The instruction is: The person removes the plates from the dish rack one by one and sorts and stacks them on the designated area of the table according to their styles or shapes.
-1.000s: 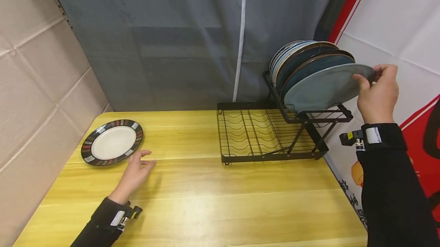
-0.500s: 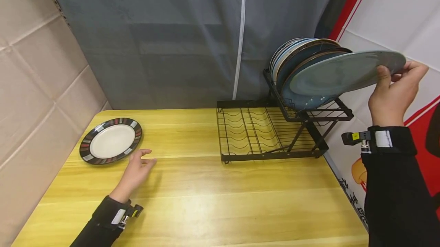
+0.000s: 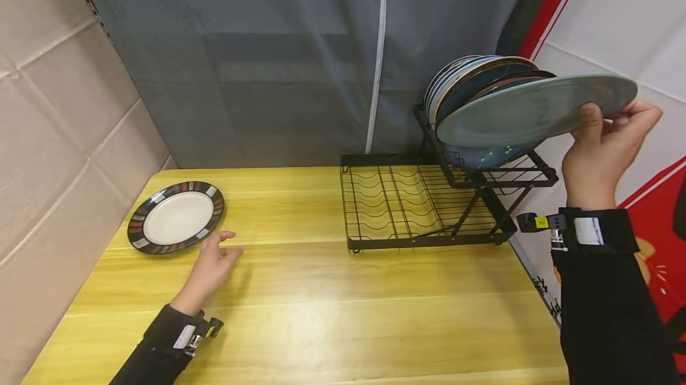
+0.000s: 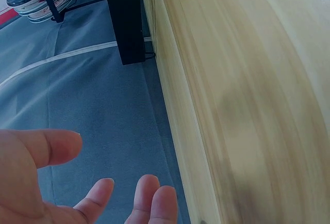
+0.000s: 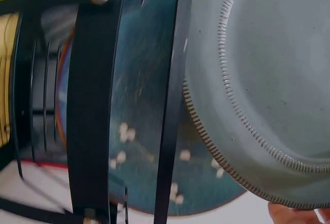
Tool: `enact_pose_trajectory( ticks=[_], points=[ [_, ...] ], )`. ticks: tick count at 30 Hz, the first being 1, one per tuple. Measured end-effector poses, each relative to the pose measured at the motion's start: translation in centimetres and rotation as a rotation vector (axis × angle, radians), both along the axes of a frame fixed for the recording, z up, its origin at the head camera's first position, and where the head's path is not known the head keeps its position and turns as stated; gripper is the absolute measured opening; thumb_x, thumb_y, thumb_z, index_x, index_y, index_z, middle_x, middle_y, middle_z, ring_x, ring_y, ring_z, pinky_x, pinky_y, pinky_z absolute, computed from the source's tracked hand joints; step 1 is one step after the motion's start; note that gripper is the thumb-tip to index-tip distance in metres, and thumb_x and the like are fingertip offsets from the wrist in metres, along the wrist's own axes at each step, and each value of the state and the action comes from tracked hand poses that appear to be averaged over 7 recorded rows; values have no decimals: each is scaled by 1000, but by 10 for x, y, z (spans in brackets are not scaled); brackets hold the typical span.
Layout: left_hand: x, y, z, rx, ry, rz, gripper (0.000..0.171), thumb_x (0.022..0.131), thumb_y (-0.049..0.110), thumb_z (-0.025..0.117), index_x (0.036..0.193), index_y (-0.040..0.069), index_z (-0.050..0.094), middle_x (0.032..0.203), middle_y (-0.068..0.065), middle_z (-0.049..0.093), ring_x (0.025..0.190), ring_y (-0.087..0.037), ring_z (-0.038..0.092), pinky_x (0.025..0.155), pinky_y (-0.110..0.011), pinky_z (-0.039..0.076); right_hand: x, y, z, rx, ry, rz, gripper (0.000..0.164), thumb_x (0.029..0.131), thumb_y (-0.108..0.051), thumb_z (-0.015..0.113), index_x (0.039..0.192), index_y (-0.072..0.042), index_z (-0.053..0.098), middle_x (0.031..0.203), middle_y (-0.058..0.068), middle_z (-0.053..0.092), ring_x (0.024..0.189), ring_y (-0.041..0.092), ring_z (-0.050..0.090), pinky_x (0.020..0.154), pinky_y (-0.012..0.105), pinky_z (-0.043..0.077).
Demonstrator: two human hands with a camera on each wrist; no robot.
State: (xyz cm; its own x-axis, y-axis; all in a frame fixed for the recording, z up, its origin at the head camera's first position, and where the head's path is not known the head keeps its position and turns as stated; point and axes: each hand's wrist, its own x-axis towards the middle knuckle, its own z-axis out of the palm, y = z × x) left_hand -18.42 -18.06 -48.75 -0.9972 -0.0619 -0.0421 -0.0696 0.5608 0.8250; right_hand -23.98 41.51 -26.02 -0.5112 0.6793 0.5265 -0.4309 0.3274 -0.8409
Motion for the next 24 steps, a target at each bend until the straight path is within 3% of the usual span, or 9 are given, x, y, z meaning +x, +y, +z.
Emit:
enact_pose_trajectory(
  ticks=[4,9,16,19,24],
  points=[
    [-1,0,0,3,8,6,51,105,24,58,147,-1,42,150,-28,27,118,-39,54,84,-47,54,2,-14,-1,11,80,47,28,101,-12,61,126,-12,50,112,4,54,101,11,60,74,14,55],
    [-1,-1,-1,10,11,6,50,105,23,59,146,-1,43,148,-28,28,117,-39,55,84,-47,55,5,-26,-8,189,40,80,44,92,-26,60,132,-13,47,118,2,59,109,13,63,75,14,54],
    [1,-1,-3,35,6,1,50,105,22,58,146,-2,43,146,-27,29,116,-38,55,81,-44,54,16,-58,-26,234,131,185,35,98,-16,62,131,-9,52,109,4,62,95,12,66,71,15,57],
    [1,0,-4,40,3,-1,49,105,20,58,146,-2,43,146,-28,29,114,-37,56,79,-40,54,24,-74,-37,304,165,181,36,98,-16,61,131,-5,50,109,2,62,93,12,66,74,14,57],
    [0,4,-3,46,9,-3,49,105,19,59,146,-3,43,146,-28,29,112,-37,56,77,-38,53,35,-97,-49,295,210,232,33,101,-8,60,132,-1,51,109,3,61,87,14,65,74,16,56]
  ],
)
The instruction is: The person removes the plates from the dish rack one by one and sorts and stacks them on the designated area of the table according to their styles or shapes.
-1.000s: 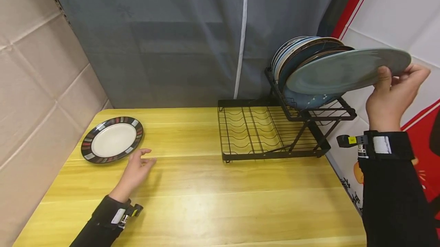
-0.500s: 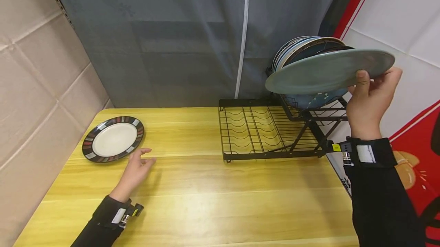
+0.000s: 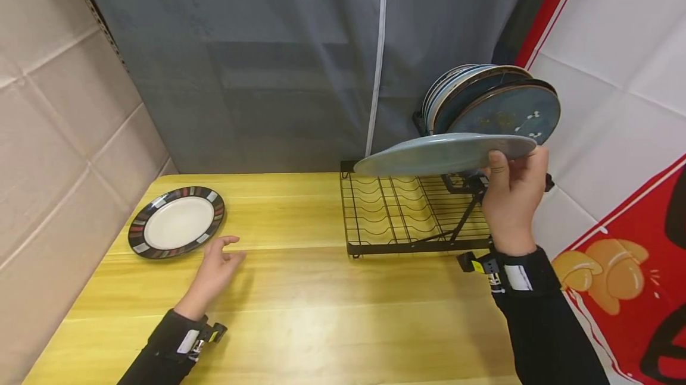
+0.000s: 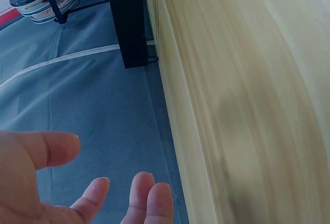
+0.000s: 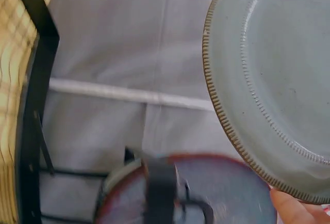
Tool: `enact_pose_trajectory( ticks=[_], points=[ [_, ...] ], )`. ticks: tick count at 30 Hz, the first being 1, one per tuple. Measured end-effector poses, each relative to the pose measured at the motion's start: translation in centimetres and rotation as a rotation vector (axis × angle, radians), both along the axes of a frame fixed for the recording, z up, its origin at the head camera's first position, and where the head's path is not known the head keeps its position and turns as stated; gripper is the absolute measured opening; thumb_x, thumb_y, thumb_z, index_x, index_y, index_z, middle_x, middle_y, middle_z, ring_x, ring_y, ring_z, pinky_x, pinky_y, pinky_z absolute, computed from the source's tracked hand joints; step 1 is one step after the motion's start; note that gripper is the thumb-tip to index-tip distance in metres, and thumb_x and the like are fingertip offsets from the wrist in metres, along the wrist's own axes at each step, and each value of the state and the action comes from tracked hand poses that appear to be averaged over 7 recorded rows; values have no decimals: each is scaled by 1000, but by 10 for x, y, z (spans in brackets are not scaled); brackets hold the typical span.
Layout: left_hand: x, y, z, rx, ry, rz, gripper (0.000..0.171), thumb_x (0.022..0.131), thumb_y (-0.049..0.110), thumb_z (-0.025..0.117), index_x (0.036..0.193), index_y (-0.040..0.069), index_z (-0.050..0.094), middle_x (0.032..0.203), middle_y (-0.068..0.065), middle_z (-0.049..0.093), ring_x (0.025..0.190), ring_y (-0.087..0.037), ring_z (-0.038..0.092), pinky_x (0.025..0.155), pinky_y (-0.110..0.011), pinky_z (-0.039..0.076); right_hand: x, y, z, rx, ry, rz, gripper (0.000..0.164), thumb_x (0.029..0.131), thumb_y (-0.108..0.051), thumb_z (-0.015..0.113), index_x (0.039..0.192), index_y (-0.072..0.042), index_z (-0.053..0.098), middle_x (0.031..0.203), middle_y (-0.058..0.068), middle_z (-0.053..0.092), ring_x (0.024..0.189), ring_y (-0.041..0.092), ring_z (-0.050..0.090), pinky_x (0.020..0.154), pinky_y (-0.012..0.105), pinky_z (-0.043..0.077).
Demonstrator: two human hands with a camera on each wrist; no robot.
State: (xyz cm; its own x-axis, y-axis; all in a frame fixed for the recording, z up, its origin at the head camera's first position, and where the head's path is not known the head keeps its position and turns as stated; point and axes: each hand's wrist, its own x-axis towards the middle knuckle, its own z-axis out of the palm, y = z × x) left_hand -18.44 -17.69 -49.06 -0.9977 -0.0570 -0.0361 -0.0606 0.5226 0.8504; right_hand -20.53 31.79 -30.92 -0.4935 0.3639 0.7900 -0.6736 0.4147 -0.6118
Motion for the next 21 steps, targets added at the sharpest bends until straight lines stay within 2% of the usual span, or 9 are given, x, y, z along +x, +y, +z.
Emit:
enact_pose_trajectory(
  ticks=[2,5,7,10,12,14,17,21],
  points=[
    [0,1,0,-1,8,5,48,104,19,59,145,-3,44,145,-27,29,112,-37,57,77,-39,53,2,-7,-6,11,3,23,32,101,-9,60,130,1,51,107,2,61,84,13,64,73,17,56],
    [0,2,-1,3,13,10,48,104,19,59,144,-3,44,145,-28,29,112,-37,58,79,-40,54,5,-17,-16,-16,-9,104,26,101,-11,60,124,0,52,102,5,62,83,14,65,72,18,56],
    [0,2,-2,9,10,11,48,104,19,58,144,-3,44,145,-29,29,112,-37,58,79,-40,55,6,-23,-23,-21,-29,128,19,102,-10,59,117,0,52,92,4,59,75,11,61,67,15,51],
    [2,3,-3,16,2,11,48,105,19,58,144,-3,44,146,-29,28,113,-37,58,80,-41,55,7,-34,-34,-34,-73,125,10,103,-4,58,110,-2,52,89,3,55,82,12,61,68,19,46],
    [3,3,-3,18,1,12,47,105,19,58,144,-3,44,147,-29,28,113,-38,58,80,-42,55,7,-40,-43,-39,-121,101,7,104,-4,57,108,-4,52,90,1,55,86,12,61,69,20,43],
    [4,3,-3,19,0,12,47,105,19,58,144,-3,44,147,-29,28,113,-38,58,81,-43,56,7,-46,-52,-66,-178,101,7,104,-5,57,108,-8,52,96,2,57,95,16,63,73,21,47],
    [6,4,-3,19,2,11,47,105,18,59,144,-3,44,147,-29,28,114,-38,58,82,-45,56,6,-53,-67,-94,-276,119,6,105,-7,56,107,-8,50,98,4,57,89,14,63,68,19,48],
    [7,6,-2,14,12,5,47,104,18,59,144,-3,44,147,-29,28,114,-38,58,83,-45,56,5,-61,-82,-92,-376,143,13,106,-9,55,110,1,48,97,5,56,80,11,62,62,18,47]
  ],
)
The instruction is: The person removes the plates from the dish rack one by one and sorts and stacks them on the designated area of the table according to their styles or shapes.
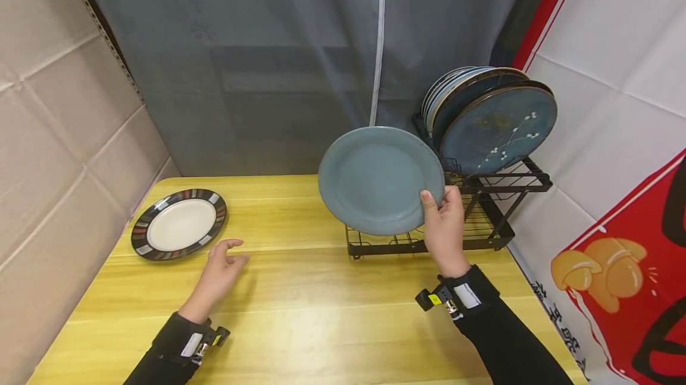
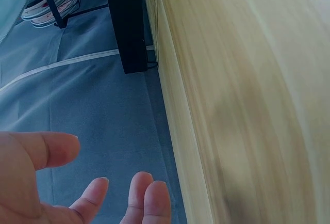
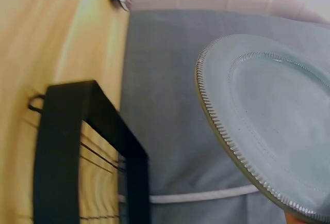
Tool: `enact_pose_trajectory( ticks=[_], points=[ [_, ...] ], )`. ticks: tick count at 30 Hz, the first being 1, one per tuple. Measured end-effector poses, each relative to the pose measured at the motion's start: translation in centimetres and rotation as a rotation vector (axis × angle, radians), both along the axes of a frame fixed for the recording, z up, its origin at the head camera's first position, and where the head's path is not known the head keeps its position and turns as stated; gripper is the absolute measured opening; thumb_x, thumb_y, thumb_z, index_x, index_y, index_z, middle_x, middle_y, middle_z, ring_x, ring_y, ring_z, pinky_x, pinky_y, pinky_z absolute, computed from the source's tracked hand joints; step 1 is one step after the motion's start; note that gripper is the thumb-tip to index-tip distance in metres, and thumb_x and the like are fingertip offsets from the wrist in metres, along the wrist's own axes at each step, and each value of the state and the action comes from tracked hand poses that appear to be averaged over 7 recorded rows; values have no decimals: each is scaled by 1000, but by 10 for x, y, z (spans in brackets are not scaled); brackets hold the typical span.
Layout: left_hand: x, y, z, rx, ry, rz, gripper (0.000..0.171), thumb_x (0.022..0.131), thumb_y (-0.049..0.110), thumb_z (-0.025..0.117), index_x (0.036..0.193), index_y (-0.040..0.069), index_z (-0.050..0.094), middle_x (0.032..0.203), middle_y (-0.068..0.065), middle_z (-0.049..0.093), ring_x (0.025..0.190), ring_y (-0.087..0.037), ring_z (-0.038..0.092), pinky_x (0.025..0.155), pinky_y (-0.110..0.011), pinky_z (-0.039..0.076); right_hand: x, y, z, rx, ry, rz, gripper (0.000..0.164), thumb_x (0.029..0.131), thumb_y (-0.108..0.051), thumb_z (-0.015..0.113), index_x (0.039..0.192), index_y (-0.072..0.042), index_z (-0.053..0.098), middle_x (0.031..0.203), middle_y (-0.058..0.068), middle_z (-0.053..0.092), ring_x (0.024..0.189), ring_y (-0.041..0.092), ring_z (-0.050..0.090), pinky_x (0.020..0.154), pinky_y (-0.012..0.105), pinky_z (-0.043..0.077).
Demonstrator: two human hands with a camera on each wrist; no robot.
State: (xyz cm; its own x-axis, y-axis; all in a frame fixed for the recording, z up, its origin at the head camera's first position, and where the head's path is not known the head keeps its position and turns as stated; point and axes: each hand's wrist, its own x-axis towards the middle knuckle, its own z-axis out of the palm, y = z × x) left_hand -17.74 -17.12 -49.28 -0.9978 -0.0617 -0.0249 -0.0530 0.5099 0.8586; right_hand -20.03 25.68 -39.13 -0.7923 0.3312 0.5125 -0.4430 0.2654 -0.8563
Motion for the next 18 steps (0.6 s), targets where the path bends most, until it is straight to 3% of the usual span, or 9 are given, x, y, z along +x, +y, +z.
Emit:
enact_pose_trajectory(
  ticks=[5,9,18],
  points=[
    [3,3,3,11,5,-10,47,105,20,59,145,0,45,147,-28,29,115,-37,58,84,-45,56,2,-9,-10,17,-88,45,25,108,-17,53,115,5,44,103,12,58,83,11,63,64,19,47],
    [5,8,9,44,1,-38,46,106,22,58,146,4,45,148,-25,31,119,-38,56,86,-47,56,4,-15,-16,31,-140,67,27,109,-19,52,118,5,44,104,21,62,78,11,62,57,22,43],
    [4,16,21,111,15,-95,52,108,22,56,153,6,38,151,-22,39,122,-36,53,91,-49,53,3,-28,-29,12,-209,148,25,108,-17,52,117,6,45,107,29,64,81,6,67,60,19,53]
  ],
)
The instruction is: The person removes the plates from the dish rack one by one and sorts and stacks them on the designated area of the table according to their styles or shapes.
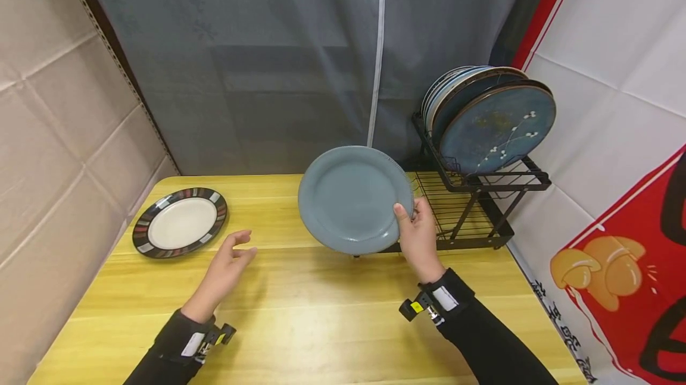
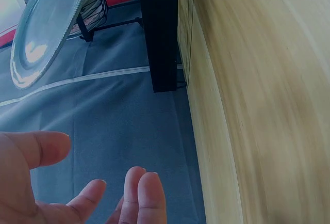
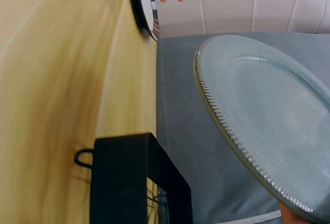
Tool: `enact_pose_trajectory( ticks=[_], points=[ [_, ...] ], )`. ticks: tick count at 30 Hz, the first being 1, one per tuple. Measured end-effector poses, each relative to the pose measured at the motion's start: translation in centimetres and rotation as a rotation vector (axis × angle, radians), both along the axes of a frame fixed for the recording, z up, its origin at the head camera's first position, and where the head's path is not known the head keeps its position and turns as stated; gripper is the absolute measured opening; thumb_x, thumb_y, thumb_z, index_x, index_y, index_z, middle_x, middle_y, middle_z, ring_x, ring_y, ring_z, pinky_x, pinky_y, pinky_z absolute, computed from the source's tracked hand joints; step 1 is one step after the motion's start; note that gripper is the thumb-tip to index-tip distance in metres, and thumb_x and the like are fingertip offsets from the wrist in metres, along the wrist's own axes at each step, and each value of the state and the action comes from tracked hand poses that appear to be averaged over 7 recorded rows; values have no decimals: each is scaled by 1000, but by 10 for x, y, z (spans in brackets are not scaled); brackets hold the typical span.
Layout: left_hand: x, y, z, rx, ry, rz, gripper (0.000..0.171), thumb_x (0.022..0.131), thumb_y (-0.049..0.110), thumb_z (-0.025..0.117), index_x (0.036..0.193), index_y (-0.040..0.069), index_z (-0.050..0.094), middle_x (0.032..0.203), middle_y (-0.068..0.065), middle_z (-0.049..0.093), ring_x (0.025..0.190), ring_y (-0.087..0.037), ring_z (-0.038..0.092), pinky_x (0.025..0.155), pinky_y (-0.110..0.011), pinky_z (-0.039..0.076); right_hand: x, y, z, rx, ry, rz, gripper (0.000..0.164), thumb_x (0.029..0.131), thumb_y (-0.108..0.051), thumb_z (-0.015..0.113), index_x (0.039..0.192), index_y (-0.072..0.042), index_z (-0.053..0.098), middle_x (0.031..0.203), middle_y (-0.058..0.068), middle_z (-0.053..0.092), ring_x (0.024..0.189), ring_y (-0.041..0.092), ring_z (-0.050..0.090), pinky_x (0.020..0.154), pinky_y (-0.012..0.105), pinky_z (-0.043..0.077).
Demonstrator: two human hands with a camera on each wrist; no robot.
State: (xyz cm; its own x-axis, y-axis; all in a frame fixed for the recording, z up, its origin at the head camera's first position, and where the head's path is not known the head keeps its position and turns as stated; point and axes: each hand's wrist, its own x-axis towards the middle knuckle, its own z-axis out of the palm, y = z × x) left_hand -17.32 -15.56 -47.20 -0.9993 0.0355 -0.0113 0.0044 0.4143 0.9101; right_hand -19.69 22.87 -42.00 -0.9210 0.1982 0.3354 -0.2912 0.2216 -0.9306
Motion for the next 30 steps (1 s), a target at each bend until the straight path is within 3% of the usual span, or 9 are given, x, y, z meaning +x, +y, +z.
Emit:
enact_pose_trajectory(
  ticks=[5,10,13,17,24,27,30],
  points=[
    [-1,5,1,77,-10,-23,54,109,26,54,155,7,35,150,-23,41,123,-37,52,96,-51,51,0,-11,-8,-22,-51,49,25,108,-16,53,119,6,45,110,33,65,83,6,70,66,21,58],
    [-6,15,5,216,-9,-81,54,110,28,52,156,6,32,148,-24,41,129,-41,48,106,-57,45,-2,-22,-19,-43,-97,84,24,108,-18,54,116,5,48,95,23,66,74,9,65,56,21,51],
    [-9,21,6,235,-1,-96,55,109,28,53,155,7,33,147,-24,42,129,-39,49,106,-58,45,-3,-28,-24,-57,-124,103,23,108,-18,54,116,3,49,86,16,63,65,12,57,49,22,42],
    [-11,28,5,253,-2,-111,57,109,27,55,156,6,31,145,-25,44,126,-39,51,104,-58,46,-2,-34,-29,-61,-164,125,22,108,-18,54,116,2,49,85,17,65,59,12,54,46,21,37],
    [-16,37,4,382,-28,-169,67,108,26,57,161,10,21,145,-25,41,128,-39,51,100,-54,52,-1,-39,-36,-70,-224,164,21,108,-19,55,118,-1,51,84,16,64,52,13,41,45,22,32],
    [-17,38,3,411,-34,-186,66,108,24,57,162,12,19,146,-27,41,126,-40,52,96,-53,55,-2,-41,-40,-100,-256,187,19,108,-17,54,116,-1,50,83,17,66,53,14,45,45,22,34],
    [-18,39,2,408,-31,-208,66,108,22,55,162,12,18,146,-29,42,125,-42,53,91,-52,57,-4,-42,-43,-139,-275,195,17,108,-14,54,115,1,48,90,20,70,63,15,61,48,21,42]
  ],
)
